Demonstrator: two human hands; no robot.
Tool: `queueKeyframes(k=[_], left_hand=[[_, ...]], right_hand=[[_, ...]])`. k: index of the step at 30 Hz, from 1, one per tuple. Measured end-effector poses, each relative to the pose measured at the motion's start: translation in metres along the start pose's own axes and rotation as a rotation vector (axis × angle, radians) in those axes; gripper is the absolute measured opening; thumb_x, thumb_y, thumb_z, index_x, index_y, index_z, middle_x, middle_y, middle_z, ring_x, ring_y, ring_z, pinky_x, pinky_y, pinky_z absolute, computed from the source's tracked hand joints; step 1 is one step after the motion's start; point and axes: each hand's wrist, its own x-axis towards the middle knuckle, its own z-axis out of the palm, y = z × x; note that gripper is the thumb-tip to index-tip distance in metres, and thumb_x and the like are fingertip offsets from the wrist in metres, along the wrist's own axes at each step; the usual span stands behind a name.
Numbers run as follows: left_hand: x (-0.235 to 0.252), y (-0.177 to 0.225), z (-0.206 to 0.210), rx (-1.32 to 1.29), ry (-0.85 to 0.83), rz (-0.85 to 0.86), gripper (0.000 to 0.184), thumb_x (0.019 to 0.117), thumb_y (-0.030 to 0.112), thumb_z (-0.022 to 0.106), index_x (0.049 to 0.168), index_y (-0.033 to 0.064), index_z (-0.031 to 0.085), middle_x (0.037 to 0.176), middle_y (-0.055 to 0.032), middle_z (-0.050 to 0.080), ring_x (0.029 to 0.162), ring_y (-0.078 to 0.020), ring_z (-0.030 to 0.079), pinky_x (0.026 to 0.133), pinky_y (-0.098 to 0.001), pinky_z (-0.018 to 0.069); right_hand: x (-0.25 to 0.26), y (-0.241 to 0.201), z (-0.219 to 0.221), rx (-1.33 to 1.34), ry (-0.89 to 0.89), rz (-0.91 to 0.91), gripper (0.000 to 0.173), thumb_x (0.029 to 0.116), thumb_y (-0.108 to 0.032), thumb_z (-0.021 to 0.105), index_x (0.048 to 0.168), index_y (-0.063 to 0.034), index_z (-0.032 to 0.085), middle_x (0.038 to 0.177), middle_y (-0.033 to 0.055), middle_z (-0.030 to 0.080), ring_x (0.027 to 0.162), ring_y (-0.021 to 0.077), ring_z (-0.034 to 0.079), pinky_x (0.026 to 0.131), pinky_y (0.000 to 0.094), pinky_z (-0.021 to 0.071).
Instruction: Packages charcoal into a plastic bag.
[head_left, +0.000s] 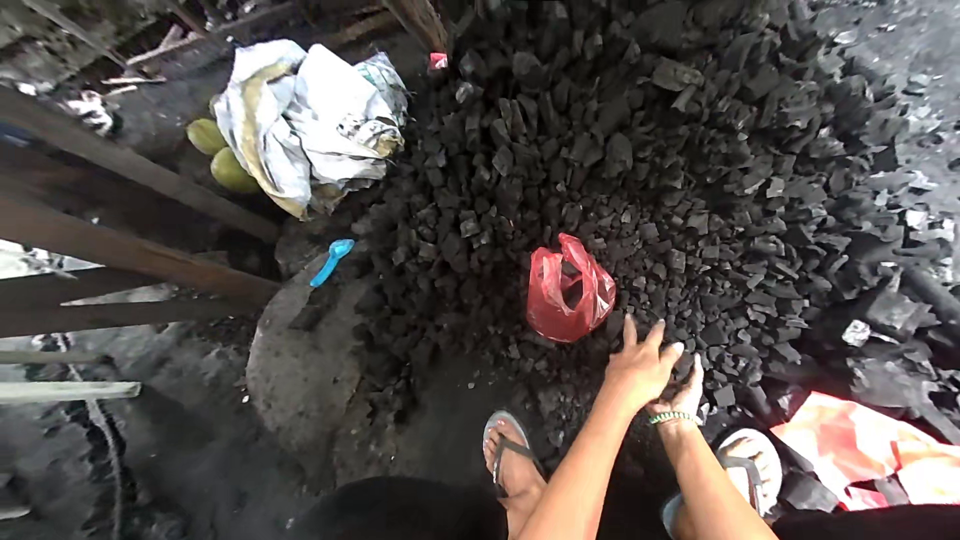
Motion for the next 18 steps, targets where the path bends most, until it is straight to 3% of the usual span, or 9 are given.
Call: queueKeyframes(k=[2, 3, 5, 7, 8, 11, 12, 15, 18], left_hand=[[0.001, 0.005, -0.024, 0.096, 0.290, 0.133, 0.049, 0.1094, 0.044, 0.043, 0.148, 0.0161, 0.054, 0.169, -0.0179, 0.020, 0.132, -0.0420, 0.054, 0.101, -0.0612, 0.0490], [0.002, 0.008, -0.041, 0.154, 0.459, 0.183, 0.043, 0.1088, 0.040, 0.046, 0.137, 0.0127, 0.063, 0.166, -0.0179, 0.028, 0.135, -0.0411, 0.052, 0.103, -0.0612, 0.0469], [0.012, 0.007, -0.077, 0.283, 0.681, 0.180, 0.033, 0.1055, 0.035, 0.054, 0.122, 0.0133, 0.073, 0.164, -0.0155, 0.033, 0.149, -0.0450, 0.030, 0.112, -0.0717, 0.0274], [0.026, -0.004, -0.106, 0.387, 0.660, 0.045, 0.028, 0.1028, 0.033, 0.060, 0.121, 0.0169, 0.074, 0.165, -0.0124, 0.032, 0.153, -0.0486, 0.017, 0.110, -0.0821, 0.0135], [0.032, -0.013, -0.115, 0.424, 0.584, -0.052, 0.029, 0.1019, 0.030, 0.061, 0.123, 0.0153, 0.074, 0.165, -0.0136, 0.032, 0.151, -0.0503, 0.020, 0.108, -0.0834, 0.0156], [0.036, -0.032, -0.124, 0.497, 0.279, -0.295, 0.029, 0.1006, 0.015, 0.059, 0.125, 0.0016, 0.067, 0.152, -0.0227, 0.045, 0.130, -0.0467, 0.052, 0.097, -0.0659, 0.0472], [0.034, -0.039, -0.124, 0.484, 0.225, -0.327, 0.027, 0.0989, 0.012, 0.061, 0.121, -0.0015, 0.067, 0.144, -0.0247, 0.052, 0.125, -0.0447, 0.057, 0.095, -0.0623, 0.0499], [0.028, -0.065, -0.122, 0.376, 0.229, -0.225, 0.028, 0.0962, 0.004, 0.061, 0.123, -0.0064, 0.064, 0.135, -0.0263, 0.058, 0.126, -0.0422, 0.057, 0.102, -0.0590, 0.0473], [0.021, -0.084, -0.118, 0.198, 0.418, -0.037, 0.059, 0.0903, -0.005, 0.065, 0.147, -0.0034, 0.048, 0.153, -0.0251, 0.044, 0.131, -0.0414, 0.055, 0.106, -0.0566, 0.0474]], right_hand=[[-0.003, -0.004, 0.008, -0.014, 0.039, -0.041, 0.058, 0.1009, -0.068, 0.029, 0.124, -0.0226, 0.057, 0.103, 0.0020, 0.070, 0.092, 0.0167, 0.070, 0.074, 0.0468, 0.0593], [-0.004, -0.006, 0.014, -0.019, 0.046, -0.049, 0.058, 0.1011, -0.068, 0.029, 0.126, -0.0233, 0.056, 0.106, 0.0023, 0.069, 0.095, 0.0174, 0.069, 0.077, 0.0482, 0.0588], [-0.004, -0.009, 0.028, -0.041, 0.043, -0.077, 0.058, 0.1022, -0.067, 0.027, 0.129, -0.0240, 0.055, 0.109, 0.0021, 0.068, 0.098, 0.0179, 0.068, 0.078, 0.0479, 0.0579], [0.001, -0.009, 0.040, -0.043, -0.061, -0.099, 0.060, 0.1033, -0.066, 0.021, 0.130, -0.0250, 0.056, 0.112, 0.0003, 0.069, 0.100, 0.0159, 0.068, 0.079, 0.0449, 0.0586], [0.005, -0.009, 0.047, -0.028, -0.121, -0.103, 0.062, 0.1034, -0.066, 0.020, 0.130, -0.0244, 0.058, 0.112, 0.0000, 0.070, 0.099, 0.0151, 0.069, 0.079, 0.0433, 0.0592], [0.006, -0.007, 0.083, 0.005, -0.254, -0.095, 0.065, 0.1038, -0.065, 0.017, 0.129, -0.0224, 0.060, 0.109, -0.0004, 0.071, 0.096, 0.0136, 0.069, 0.078, 0.0394, 0.0598], [0.003, -0.005, 0.097, 0.014, -0.293, -0.095, 0.065, 0.1038, -0.065, 0.017, 0.129, -0.0227, 0.060, 0.110, -0.0006, 0.071, 0.097, 0.0138, 0.069, 0.080, 0.0399, 0.0596], [-0.004, 0.007, 0.134, 0.018, -0.477, -0.075, 0.072, 0.1030, -0.066, 0.013, 0.131, -0.0191, 0.059, 0.112, 0.0026, 0.071, 0.101, 0.0170, 0.069, 0.083, 0.0424, 0.0595], [-0.007, 0.027, 0.157, -0.080, -0.560, -0.010, 0.071, 0.1039, -0.065, 0.016, 0.131, -0.0151, 0.060, 0.111, 0.0053, 0.072, 0.099, 0.0185, 0.070, 0.082, 0.0422, 0.0597]])
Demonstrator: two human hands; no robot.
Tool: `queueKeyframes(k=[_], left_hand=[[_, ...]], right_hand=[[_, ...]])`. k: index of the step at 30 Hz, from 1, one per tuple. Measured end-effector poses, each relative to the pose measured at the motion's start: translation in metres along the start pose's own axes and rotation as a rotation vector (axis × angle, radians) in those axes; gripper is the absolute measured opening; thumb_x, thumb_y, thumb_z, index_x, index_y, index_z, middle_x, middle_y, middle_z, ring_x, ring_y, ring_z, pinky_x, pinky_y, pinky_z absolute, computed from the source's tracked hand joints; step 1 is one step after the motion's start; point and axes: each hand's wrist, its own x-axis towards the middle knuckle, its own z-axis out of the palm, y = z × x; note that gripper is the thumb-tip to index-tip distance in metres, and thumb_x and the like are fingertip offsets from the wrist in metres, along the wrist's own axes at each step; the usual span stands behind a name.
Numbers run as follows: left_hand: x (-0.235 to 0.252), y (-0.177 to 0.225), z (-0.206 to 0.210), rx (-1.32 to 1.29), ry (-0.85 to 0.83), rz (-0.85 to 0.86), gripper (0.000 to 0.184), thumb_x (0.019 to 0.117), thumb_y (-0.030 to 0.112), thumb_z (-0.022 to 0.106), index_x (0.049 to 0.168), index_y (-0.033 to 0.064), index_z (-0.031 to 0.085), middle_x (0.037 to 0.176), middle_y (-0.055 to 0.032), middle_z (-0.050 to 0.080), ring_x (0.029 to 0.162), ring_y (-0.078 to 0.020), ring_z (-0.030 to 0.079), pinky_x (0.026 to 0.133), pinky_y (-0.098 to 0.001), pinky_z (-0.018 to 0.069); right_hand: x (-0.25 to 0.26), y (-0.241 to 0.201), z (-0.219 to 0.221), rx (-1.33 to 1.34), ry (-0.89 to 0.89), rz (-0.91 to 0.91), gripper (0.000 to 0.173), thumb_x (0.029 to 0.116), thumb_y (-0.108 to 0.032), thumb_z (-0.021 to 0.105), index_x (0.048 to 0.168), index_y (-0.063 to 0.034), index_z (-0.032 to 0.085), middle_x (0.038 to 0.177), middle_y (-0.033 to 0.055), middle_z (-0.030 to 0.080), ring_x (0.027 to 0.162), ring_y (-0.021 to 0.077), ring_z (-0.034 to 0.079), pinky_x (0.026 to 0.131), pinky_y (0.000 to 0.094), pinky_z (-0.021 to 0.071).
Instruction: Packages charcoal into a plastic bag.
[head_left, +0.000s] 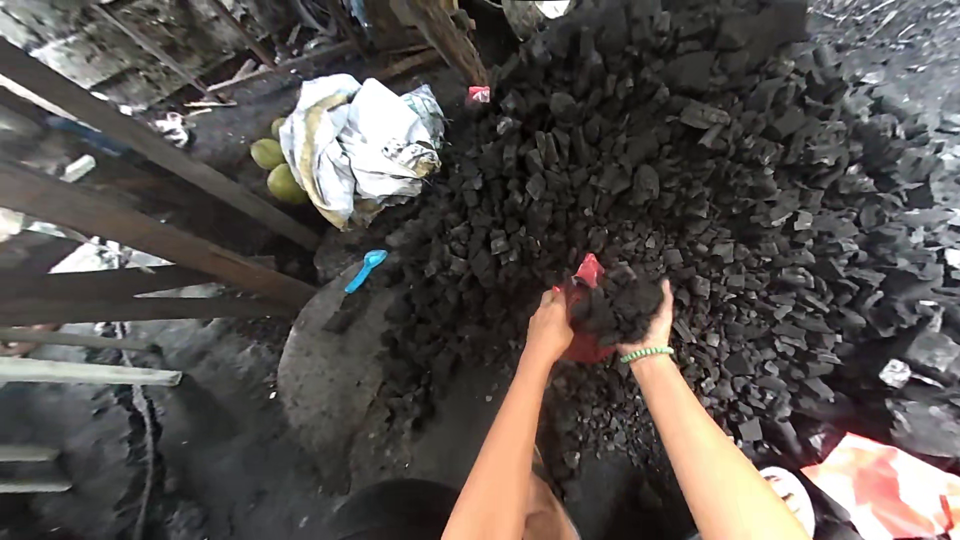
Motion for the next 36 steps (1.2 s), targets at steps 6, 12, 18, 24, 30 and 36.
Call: queueKeyframes(k=[6, 12, 18, 24, 30, 36], left_hand=[[-0.036, -0.007, 0.003, -0.173, 0.197, 0.067, 0.086, 0.0847, -0.012, 0.066, 0.161, 0.0093, 0.032, 0.166, -0.0184, 0.027, 0.126, -0.0448, 0.058, 0.096, -0.0613, 0.0529], [-0.046, 0.002, 0.016, -0.063, 0.324, -0.033, 0.078, 0.0896, -0.005, 0.063, 0.160, 0.0082, 0.033, 0.164, -0.0178, 0.031, 0.097, -0.0394, 0.071, 0.080, -0.0565, 0.0583], [-0.043, 0.007, -0.004, 0.026, 0.314, -0.112, 0.066, 0.0940, -0.001, 0.062, 0.156, 0.0054, 0.041, 0.154, -0.0193, 0.045, 0.110, -0.0403, 0.067, 0.089, -0.0562, 0.0561], [-0.053, 0.008, -0.055, 0.036, 0.112, -0.196, 0.049, 0.0973, 0.014, 0.063, 0.146, 0.0120, 0.055, 0.115, -0.0253, 0.070, 0.106, -0.0455, 0.067, 0.090, -0.0655, 0.0506], [-0.084, 0.034, -0.105, -0.831, 0.213, 0.017, 0.053, 0.0973, -0.001, 0.062, 0.147, 0.0127, 0.049, 0.104, -0.0132, 0.067, 0.084, -0.0180, 0.066, 0.076, -0.0348, 0.0561], [-0.138, 0.014, -0.175, -0.983, 0.124, 0.113, 0.066, 0.1000, 0.016, 0.051, 0.158, 0.0297, 0.023, 0.105, -0.0020, 0.069, 0.080, -0.0111, 0.070, 0.070, -0.0277, 0.0618]], right_hand=[[0.006, 0.010, 0.016, -0.550, 0.311, 0.494, 0.071, 0.0986, -0.073, 0.034, 0.140, -0.0170, 0.052, 0.123, 0.0141, 0.063, 0.109, 0.0296, 0.062, 0.088, 0.0563, 0.0517], [0.007, -0.021, 0.018, -1.268, -0.026, 0.388, 0.069, 0.1086, -0.058, 0.025, 0.152, -0.0096, 0.048, 0.157, 0.0191, 0.044, 0.147, 0.0358, 0.039, 0.118, 0.0623, 0.0297], [-0.013, -0.046, 0.051, -2.103, -0.402, 0.265, 0.062, 0.1038, -0.050, 0.054, 0.157, -0.0195, 0.045, 0.168, 0.0254, 0.019, 0.146, 0.0533, 0.031, 0.113, 0.0699, 0.0309], [-0.023, -0.078, 0.051, -2.048, -0.403, -0.030, 0.056, 0.1027, -0.028, 0.063, 0.154, -0.0139, 0.046, 0.164, 0.0238, 0.032, 0.142, 0.0468, 0.044, 0.110, 0.0645, 0.0408], [0.006, -0.100, -0.001, -1.491, -0.025, -0.201, 0.035, 0.1009, -0.015, 0.063, 0.132, 0.0003, 0.061, 0.122, 0.0246, 0.067, 0.106, 0.0389, 0.069, 0.091, 0.0596, 0.0544], [0.014, -0.049, -0.084, -2.106, 0.020, 0.181, 0.109, 0.0705, -0.052, 0.092, 0.161, -0.0231, 0.037, 0.171, 0.0245, 0.002, 0.151, 0.0598, 0.002, 0.104, 0.0890, 0.0175]])
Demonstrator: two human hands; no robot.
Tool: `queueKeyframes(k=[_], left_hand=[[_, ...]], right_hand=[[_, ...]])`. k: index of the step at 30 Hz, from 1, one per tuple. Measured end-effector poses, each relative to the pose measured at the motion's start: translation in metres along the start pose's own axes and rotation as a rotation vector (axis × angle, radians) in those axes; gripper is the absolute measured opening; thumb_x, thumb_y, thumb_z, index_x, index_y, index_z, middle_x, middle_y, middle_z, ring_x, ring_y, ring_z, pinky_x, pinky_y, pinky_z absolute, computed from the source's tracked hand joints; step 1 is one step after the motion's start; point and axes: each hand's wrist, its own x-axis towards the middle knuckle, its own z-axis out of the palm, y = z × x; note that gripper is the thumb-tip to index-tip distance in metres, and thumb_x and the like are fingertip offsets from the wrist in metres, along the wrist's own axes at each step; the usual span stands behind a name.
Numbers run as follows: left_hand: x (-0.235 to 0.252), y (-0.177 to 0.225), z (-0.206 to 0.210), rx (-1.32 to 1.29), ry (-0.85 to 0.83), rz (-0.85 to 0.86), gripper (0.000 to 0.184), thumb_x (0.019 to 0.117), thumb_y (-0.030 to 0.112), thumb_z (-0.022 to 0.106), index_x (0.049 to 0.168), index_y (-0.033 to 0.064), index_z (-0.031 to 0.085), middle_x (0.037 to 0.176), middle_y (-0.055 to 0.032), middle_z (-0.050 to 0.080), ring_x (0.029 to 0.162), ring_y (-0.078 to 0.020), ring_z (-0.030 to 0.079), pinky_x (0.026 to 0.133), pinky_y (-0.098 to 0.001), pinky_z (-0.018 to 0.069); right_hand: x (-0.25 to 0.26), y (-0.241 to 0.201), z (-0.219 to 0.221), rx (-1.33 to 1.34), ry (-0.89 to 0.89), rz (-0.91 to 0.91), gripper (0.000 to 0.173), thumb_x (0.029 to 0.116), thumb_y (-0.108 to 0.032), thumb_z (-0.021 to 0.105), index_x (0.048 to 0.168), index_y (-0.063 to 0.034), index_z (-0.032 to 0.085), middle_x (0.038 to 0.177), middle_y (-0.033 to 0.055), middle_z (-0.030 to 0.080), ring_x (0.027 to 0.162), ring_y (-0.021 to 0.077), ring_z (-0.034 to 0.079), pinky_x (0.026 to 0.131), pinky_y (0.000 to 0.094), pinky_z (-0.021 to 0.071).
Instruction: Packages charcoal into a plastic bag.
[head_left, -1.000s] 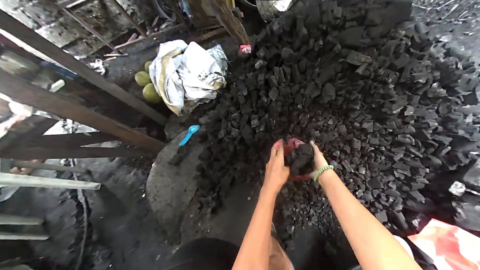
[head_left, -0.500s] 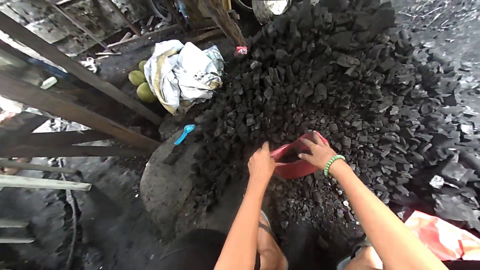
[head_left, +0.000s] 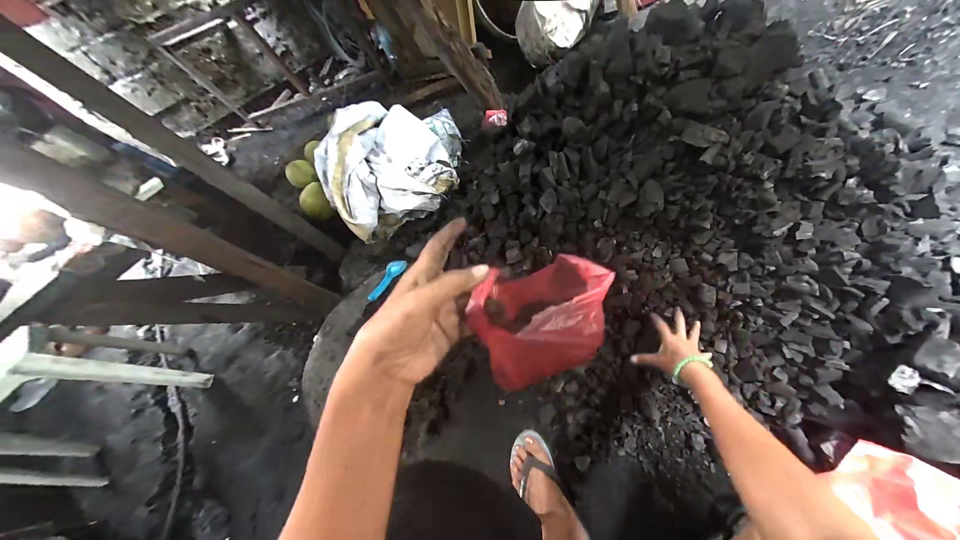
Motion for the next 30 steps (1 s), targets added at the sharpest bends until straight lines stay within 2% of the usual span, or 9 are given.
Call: queueKeyframes(k=[3, 7, 15, 19, 21, 24, 26, 28, 30], left_hand=[[-0.012, -0.026, -0.002, 0.033, -0.003, -0.010, 0.079, 0.0970, 0.023, 0.056, 0.161, 0.0369, 0.012, 0.104, -0.0032, 0.072, 0.075, -0.0114, 0.071, 0.067, -0.0272, 0.0610], [-0.018, -0.056, -0.004, -0.007, 0.022, -0.061, 0.088, 0.0887, 0.020, 0.059, 0.161, 0.0381, 0.013, 0.112, -0.0069, 0.070, 0.080, -0.0134, 0.072, 0.065, -0.0259, 0.0598], [-0.024, -0.064, -0.012, -0.098, 0.051, -0.135, 0.086, 0.0866, 0.025, 0.060, 0.160, 0.0388, 0.017, 0.114, -0.0072, 0.069, 0.092, -0.0178, 0.071, 0.073, -0.0312, 0.0604], [-0.022, -0.065, -0.002, -0.104, 0.004, -0.123, 0.086, 0.0851, 0.023, 0.061, 0.159, 0.0362, 0.020, 0.104, -0.0058, 0.071, 0.082, -0.0128, 0.072, 0.068, -0.0259, 0.0594], [-0.021, -0.064, 0.005, -0.078, -0.042, -0.093, 0.086, 0.0851, 0.019, 0.058, 0.160, 0.0358, 0.019, 0.108, -0.0062, 0.070, 0.081, -0.0103, 0.070, 0.065, -0.0232, 0.0573], [-0.017, -0.066, 0.017, -0.051, -0.101, -0.060, 0.086, 0.0853, 0.014, 0.056, 0.160, 0.0353, 0.021, 0.114, -0.0073, 0.069, 0.077, -0.0066, 0.067, 0.059, -0.0196, 0.0528], [-0.015, -0.067, 0.024, -0.051, -0.120, -0.067, 0.086, 0.0836, 0.016, 0.057, 0.160, 0.0358, 0.024, 0.115, -0.0067, 0.068, 0.078, -0.0070, 0.067, 0.060, -0.0207, 0.0536], [-0.013, -0.064, 0.029, -0.057, -0.115, -0.099, 0.082, 0.0860, 0.018, 0.057, 0.159, 0.0372, 0.024, 0.114, -0.0066, 0.068, 0.081, -0.0094, 0.067, 0.063, -0.0240, 0.0545], [-0.012, -0.062, 0.032, -0.072, -0.071, -0.133, 0.074, 0.0909, 0.021, 0.054, 0.158, 0.0376, 0.026, 0.109, -0.0073, 0.067, 0.078, -0.0110, 0.066, 0.062, -0.0246, 0.0543]], right_hand=[[-0.005, -0.016, 0.032, -0.171, 0.010, 0.044, 0.104, 0.0724, -0.052, 0.090, 0.160, -0.0335, 0.037, 0.172, 0.0192, -0.010, 0.153, 0.0556, -0.004, 0.105, 0.0884, 0.0152], [-0.029, -0.007, 0.051, -0.199, -0.034, -0.042, 0.083, 0.0793, -0.044, 0.086, 0.152, -0.0251, 0.051, 0.170, 0.0232, 0.007, 0.146, 0.0584, 0.027, 0.101, 0.0819, 0.0341], [-0.046, 0.013, 0.057, -0.242, -0.141, -0.116, 0.055, 0.0923, -0.036, 0.074, 0.142, -0.0168, 0.061, 0.158, 0.0285, 0.036, 0.144, 0.0502, 0.036, 0.104, 0.0692, 0.0408], [-0.044, 0.022, 0.030, 0.284, 0.085, -0.057, 0.047, 0.0877, -0.010, 0.078, 0.130, 0.0053, 0.064, 0.136, 0.0367, 0.054, 0.126, 0.0518, 0.054, 0.106, 0.0647, 0.0437], [-0.045, 0.009, 0.006, 0.653, 0.221, -0.040, 0.039, 0.0868, -0.002, 0.078, 0.122, 0.0088, 0.064, 0.119, 0.0314, 0.064, 0.109, 0.0428, 0.064, 0.095, 0.0591, 0.0512], [-0.071, -0.042, -0.028, 1.237, 0.272, -0.203, 0.027, 0.0877, 0.003, 0.069, 0.112, -0.0059, 0.060, 0.096, 0.0068, 0.066, 0.074, 0.0160, 0.066, 0.063, 0.0362, 0.0596], [-0.090, -0.078, -0.034, 1.411, 0.167, -0.503, 0.029, 0.0787, -0.004, 0.074, 0.102, -0.0199, 0.066, 0.095, -0.0045, 0.072, 0.075, 0.0081, 0.069, 0.063, 0.0297, 0.0616], [-0.098, -0.104, -0.024, 1.126, 0.034, -0.776, 0.027, 0.0744, -0.009, 0.081, 0.098, -0.0157, 0.069, 0.101, -0.0014, 0.072, 0.088, 0.0093, 0.070, 0.074, 0.0294, 0.0612], [-0.100, -0.123, -0.019, 0.450, -0.213, -0.863, 0.030, 0.0778, -0.007, 0.082, 0.106, -0.0034, 0.074, 0.119, 0.0153, 0.067, 0.110, 0.0262, 0.065, 0.095, 0.0439, 0.0546]])
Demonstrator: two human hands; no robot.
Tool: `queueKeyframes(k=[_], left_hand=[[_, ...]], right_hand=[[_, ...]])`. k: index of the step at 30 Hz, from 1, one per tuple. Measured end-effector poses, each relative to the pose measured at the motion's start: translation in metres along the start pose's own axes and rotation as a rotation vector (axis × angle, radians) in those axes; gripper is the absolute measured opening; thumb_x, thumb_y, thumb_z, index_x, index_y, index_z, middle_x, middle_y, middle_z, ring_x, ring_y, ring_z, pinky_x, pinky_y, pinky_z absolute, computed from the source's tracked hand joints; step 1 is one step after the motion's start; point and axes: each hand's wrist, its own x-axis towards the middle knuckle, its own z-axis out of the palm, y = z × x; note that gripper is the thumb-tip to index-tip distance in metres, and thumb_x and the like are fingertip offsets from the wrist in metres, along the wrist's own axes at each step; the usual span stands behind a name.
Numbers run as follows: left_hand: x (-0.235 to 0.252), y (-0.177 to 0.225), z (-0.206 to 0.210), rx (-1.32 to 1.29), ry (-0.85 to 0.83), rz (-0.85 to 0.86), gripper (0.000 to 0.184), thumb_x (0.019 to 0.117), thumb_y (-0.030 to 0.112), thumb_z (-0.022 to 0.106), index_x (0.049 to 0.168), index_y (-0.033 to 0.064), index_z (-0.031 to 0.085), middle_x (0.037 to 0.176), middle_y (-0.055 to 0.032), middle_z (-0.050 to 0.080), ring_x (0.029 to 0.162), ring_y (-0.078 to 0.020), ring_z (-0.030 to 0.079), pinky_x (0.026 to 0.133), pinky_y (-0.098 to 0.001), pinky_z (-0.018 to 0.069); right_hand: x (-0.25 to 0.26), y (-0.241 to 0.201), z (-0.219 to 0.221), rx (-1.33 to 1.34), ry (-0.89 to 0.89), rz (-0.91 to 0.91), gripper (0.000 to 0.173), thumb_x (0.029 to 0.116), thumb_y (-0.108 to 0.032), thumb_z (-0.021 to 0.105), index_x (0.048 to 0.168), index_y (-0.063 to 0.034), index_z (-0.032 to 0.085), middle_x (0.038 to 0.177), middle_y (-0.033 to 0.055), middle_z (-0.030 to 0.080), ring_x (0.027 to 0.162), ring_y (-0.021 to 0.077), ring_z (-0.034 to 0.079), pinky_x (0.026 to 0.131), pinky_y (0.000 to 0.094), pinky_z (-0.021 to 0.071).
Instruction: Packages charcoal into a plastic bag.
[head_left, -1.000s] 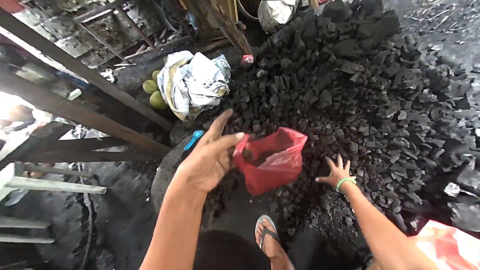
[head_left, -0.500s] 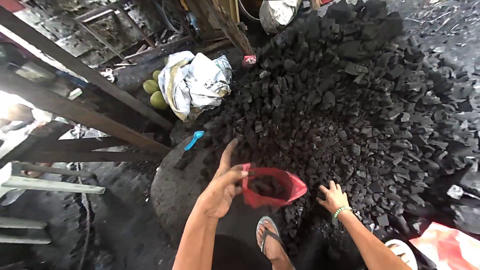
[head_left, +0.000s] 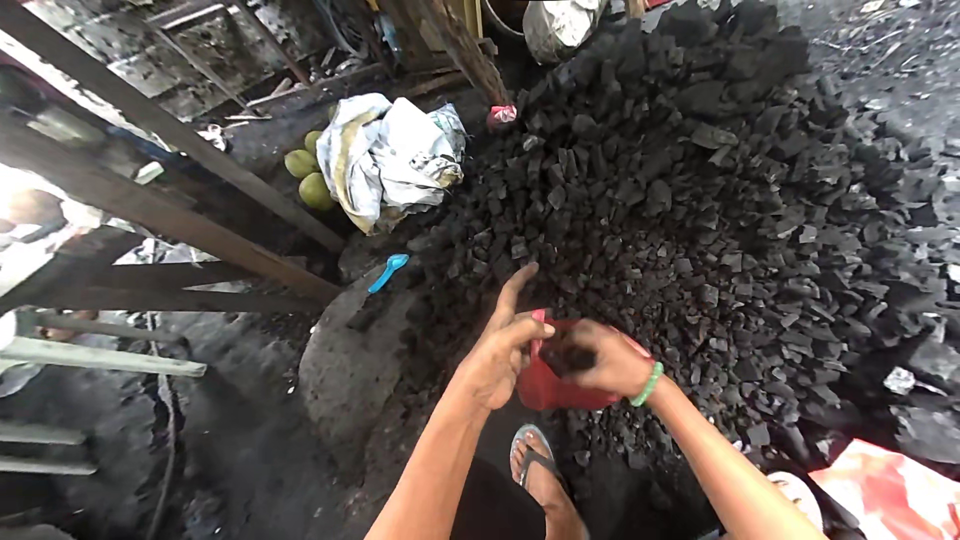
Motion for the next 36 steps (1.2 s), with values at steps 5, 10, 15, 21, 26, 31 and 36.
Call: queueKeyframes(k=[5, 10, 15, 21, 26, 31, 36], left_hand=[[-0.003, 0.005, -0.009, -0.056, 0.145, -0.013, 0.063, 0.0969, 0.016, 0.050, 0.155, 0.0353, 0.034, 0.105, -0.0081, 0.066, 0.071, -0.0107, 0.064, 0.058, -0.0231, 0.0529], [-0.005, 0.011, -0.019, -0.107, 0.201, 0.076, 0.063, 0.0941, 0.022, 0.050, 0.153, 0.0353, 0.034, 0.099, -0.0023, 0.066, 0.076, -0.0093, 0.066, 0.064, -0.0259, 0.0564], [-0.004, 0.012, -0.021, -0.072, 0.208, 0.090, 0.066, 0.0927, 0.023, 0.052, 0.155, 0.0346, 0.032, 0.114, -0.0050, 0.067, 0.083, -0.0109, 0.068, 0.068, -0.0265, 0.0571], [-0.003, 0.013, -0.026, -0.068, 0.273, 0.132, 0.065, 0.0918, 0.022, 0.053, 0.154, 0.0295, 0.034, 0.112, -0.0026, 0.067, 0.085, -0.0100, 0.068, 0.072, -0.0264, 0.0579], [-0.003, 0.014, -0.022, -0.101, 0.328, 0.102, 0.062, 0.0930, 0.021, 0.048, 0.153, 0.0302, 0.034, 0.106, -0.0015, 0.065, 0.082, -0.0108, 0.068, 0.068, -0.0271, 0.0579], [0.000, 0.010, -0.014, -0.116, 0.239, 0.075, 0.063, 0.0923, 0.020, 0.050, 0.153, 0.0291, 0.034, 0.105, -0.0026, 0.066, 0.081, -0.0116, 0.068, 0.068, -0.0279, 0.0580], [0.003, 0.008, 0.004, -0.072, 0.121, 0.015, 0.065, 0.0927, 0.017, 0.053, 0.153, 0.0295, 0.034, 0.109, -0.0050, 0.065, 0.084, -0.0124, 0.067, 0.070, -0.0279, 0.0567]], right_hand=[[0.015, 0.008, -0.029, 0.028, 0.119, 0.031, 0.021, 0.0977, -0.006, 0.062, 0.114, 0.0007, 0.073, 0.118, 0.0146, 0.071, 0.102, 0.0213, 0.069, 0.092, 0.0410, 0.0576], [0.035, 0.104, -0.050, -0.363, 0.198, 0.459, 0.045, 0.0910, -0.022, 0.078, 0.129, -0.0009, 0.067, 0.136, 0.0355, 0.055, 0.122, 0.0549, 0.056, 0.097, 0.0730, 0.0466], [-0.007, 0.140, 0.028, -0.679, -0.157, 0.718, 0.101, 0.0759, -0.046, 0.089, 0.160, -0.0245, 0.038, 0.173, 0.0155, -0.002, 0.153, 0.0568, 0.000, 0.102, 0.0904, 0.0178], [-0.064, 0.151, 0.022, -0.773, -0.297, 0.595, 0.066, 0.0935, -0.025, 0.073, 0.154, -0.0226, 0.048, 0.164, 0.0228, 0.032, 0.140, 0.0583, 0.037, 0.097, 0.0787, 0.0388], [-0.078, 0.164, -0.005, -0.706, -0.238, 0.656, 0.059, 0.0890, -0.007, 0.075, 0.145, -0.0179, 0.059, 0.160, 0.0264, 0.035, 0.138, 0.0592, 0.038, 0.097, 0.0728, 0.0451], [-0.060, 0.139, -0.035, -0.054, 0.251, 0.613, 0.055, 0.0874, 0.003, 0.073, 0.140, 0.0014, 0.056, 0.140, 0.0275, 0.056, 0.125, 0.0424, 0.058, 0.105, 0.0592, 0.0478], [-0.025, 0.033, -0.044, 0.760, 0.452, 0.212, 0.058, 0.0757, -0.004, 0.068, 0.129, -0.0204, 0.052, 0.103, -0.0012, 0.071, 0.077, 0.0091, 0.069, 0.063, 0.0284, 0.0602]])
